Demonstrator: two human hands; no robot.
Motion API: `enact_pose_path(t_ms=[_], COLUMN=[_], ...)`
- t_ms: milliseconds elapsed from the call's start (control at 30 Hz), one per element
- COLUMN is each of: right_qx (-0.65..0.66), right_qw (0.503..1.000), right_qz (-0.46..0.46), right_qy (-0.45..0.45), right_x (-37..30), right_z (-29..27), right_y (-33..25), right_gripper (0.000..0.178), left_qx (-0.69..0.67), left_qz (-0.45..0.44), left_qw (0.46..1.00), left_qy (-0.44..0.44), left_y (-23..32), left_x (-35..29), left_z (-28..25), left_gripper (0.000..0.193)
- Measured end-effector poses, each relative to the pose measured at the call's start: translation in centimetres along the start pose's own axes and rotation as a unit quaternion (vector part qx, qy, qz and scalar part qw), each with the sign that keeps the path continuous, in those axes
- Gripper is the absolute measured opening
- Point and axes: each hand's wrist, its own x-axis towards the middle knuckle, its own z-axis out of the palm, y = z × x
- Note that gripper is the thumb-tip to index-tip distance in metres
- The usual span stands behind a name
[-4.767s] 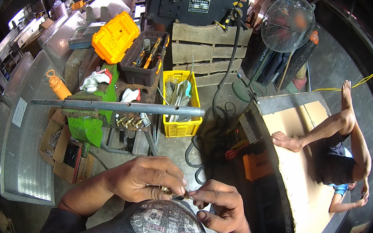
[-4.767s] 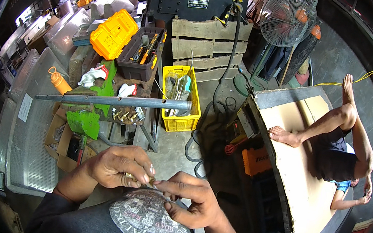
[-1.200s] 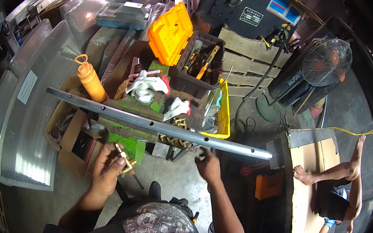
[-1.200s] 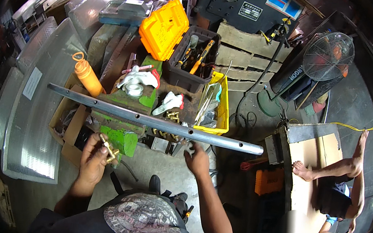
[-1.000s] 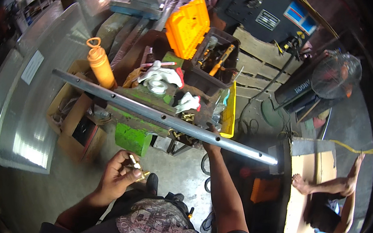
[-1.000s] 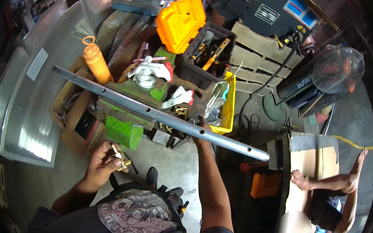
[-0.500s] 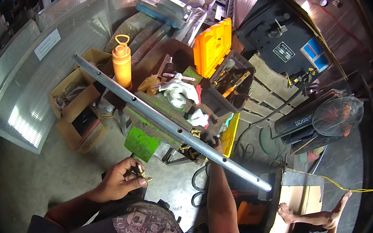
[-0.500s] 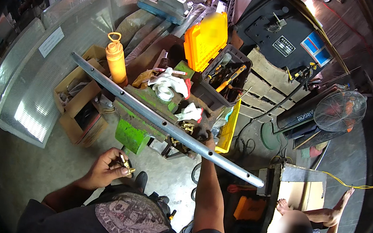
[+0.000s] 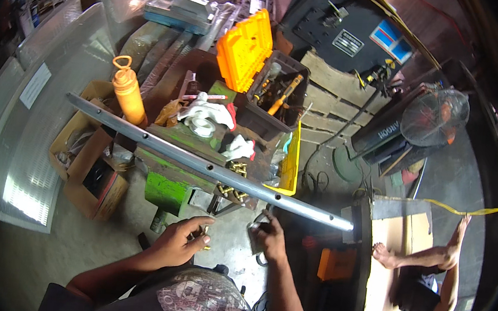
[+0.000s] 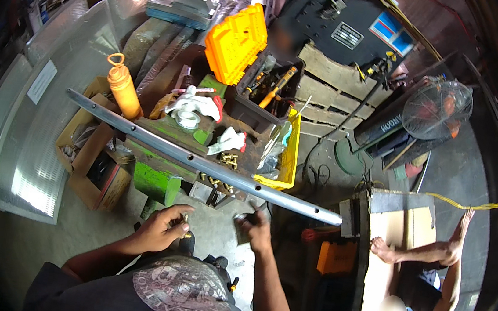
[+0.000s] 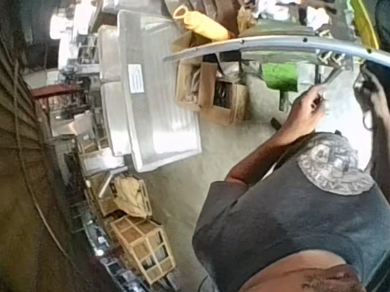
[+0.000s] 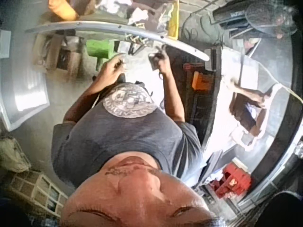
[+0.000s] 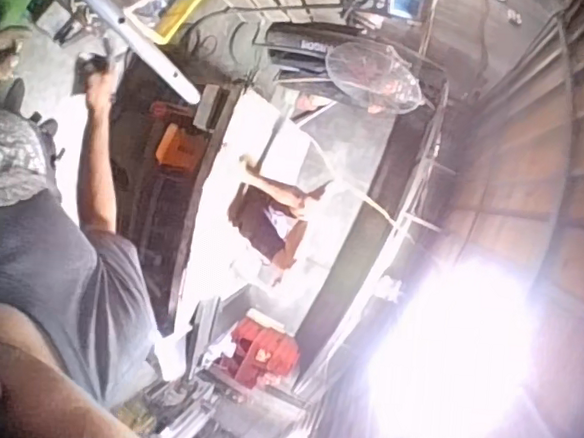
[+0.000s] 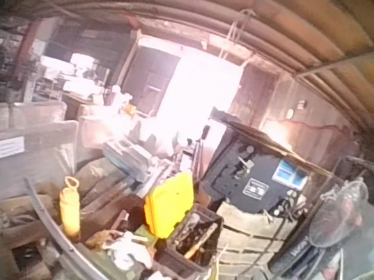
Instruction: The person walks to a workbench and repeatedly picks up small brass pipe fittings, unwraps them from paper, and places them into holes along a long metal pipe. The person handles the fittings one at a time and continues the process without using tools.
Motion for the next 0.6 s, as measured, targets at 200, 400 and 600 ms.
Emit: enact_pose_path(t_ms=[200,400,600], right_qx=[0.169,0.187,0.193], right_qw=[0.979,0.954,0.959], right_qz=[-0.108,-0.232,-0.204], right_qy=[-0.022,0.026,0.043], right_x=[-9.8,-13.7,-16.3], right_z=[2.7,0.4,-3.2], right_y=[-7.2,-12.1,-12.3], right_gripper=[0.058,0.053,0.051], left_qx=[-0.137,-0.212,-0.137], left_qz=[-0.002,-0.041,0.032], left_qw=[0.984,0.933,0.946], left_qy=[-0.113,-0.288,-0.293], left_y=[0.4,5.2,9.6], left_x=[3.8,6.4,6.5], left_z=[4.8,8.6,11.9], left_gripper=[0.024,0.023,0.025])
